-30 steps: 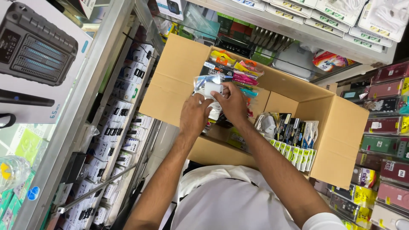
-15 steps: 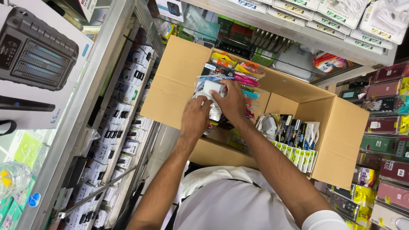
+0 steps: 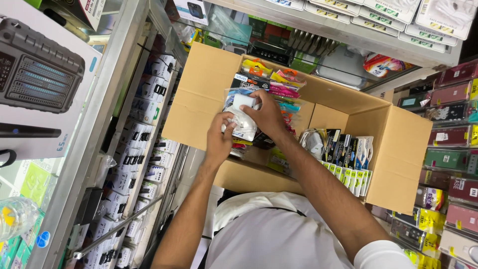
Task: The person takes a wall charger adapter and a USB cable from a cardboard box, coils the cable, plugs the cable into the adapter, and fits the set into a clear plastic blister package. They then place the packaged charger sets back into the box with other packaged accessories.
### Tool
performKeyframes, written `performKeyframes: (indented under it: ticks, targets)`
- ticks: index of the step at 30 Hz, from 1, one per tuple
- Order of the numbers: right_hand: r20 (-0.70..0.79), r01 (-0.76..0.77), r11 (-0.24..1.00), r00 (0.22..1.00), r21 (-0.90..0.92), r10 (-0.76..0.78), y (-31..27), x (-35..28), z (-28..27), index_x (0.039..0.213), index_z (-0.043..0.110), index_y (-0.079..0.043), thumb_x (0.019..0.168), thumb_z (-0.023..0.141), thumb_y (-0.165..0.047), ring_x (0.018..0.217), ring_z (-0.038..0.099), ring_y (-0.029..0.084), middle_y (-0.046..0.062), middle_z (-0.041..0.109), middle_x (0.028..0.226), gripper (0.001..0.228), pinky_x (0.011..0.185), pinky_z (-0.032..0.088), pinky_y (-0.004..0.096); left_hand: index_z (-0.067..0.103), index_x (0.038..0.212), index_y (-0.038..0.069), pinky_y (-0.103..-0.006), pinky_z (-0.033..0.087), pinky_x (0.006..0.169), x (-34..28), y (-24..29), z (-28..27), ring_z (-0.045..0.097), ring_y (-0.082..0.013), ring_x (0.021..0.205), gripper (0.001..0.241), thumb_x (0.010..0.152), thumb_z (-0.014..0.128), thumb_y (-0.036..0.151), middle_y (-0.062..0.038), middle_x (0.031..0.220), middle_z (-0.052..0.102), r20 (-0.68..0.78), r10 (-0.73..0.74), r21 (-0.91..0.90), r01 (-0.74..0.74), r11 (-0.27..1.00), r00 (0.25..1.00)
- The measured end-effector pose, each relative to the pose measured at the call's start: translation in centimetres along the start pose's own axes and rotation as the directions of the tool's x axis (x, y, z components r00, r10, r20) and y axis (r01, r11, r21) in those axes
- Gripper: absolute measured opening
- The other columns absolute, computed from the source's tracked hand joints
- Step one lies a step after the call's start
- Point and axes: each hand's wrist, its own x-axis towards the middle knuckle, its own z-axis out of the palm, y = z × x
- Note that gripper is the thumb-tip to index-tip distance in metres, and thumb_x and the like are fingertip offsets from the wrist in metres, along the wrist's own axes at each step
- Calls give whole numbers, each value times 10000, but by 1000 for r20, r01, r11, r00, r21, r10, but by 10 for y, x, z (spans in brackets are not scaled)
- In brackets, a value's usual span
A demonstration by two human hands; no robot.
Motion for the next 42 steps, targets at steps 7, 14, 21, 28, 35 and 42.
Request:
performKeyframes:
  ticks: [7,14,21,28,35,42]
  targets:
    - [-16,19,1000,1000,-3,-19,-9,-6,-1,1123,611,-41,859,832,-319,862,645,193,98,646,982,442,713,547,353,567,1238,10,-224,499,844,3,-14,-5,597,-76,940,181,1062,587,47,-27,1040,660,-46,-55,-490,26,871,997]
    - [-29,-18,1000,999,12,19,-14,-11,-4,1263,580,-47,847,838,-326,788,629,167,88,642,986,563,674,544,331,554,1244,-4,-267,497,988,2,-7,-7,625,-117,1078,182,1076,568,63,-78,1142,679,-80,-90,-554,31,832,993]
    - [38,-78,992,997,103,74,-20,-19,-15,1458,490,-78,861,816,-349,758,612,119,80,628,1041,732,641,542,296,535,1264,13,-309,479,1038,4,9,-2,618,-146,1141,209,1068,565,78,-117,1218,687,-51,-188,-755,86,650,981]
    - [31,-70,985,997,156,66,-6,-30,-20,1482,457,-33,838,843,-343,756,598,123,115,652,1157,812,666,542,284,545,1287,19,-320,481,1030,5,34,5,620,-156,1134,218,1081,543,92,-117,1245,664,30,-206,-861,130,492,978]
    - [-101,104,985,991,136,-91,10,-57,-48,1470,459,-31,859,845,-274,1155,634,238,152,543,1398,763,924,560,354,549,1284,18,-320,500,1036,2,44,34,626,-164,1143,213,1082,533,82,-122,1241,661,110,-220,-861,203,465,969]
    - [-182,73,976,983,205,-36,11,-101,-91,1448,510,-58,912,761,-186,1238,598,239,123,523,1414,605,990,526,349,435,1499,107,-316,509,998,-2,69,82,626,-158,1134,463,1047,498,29,-95,1221,657,233,-196,-812,302,499,952]
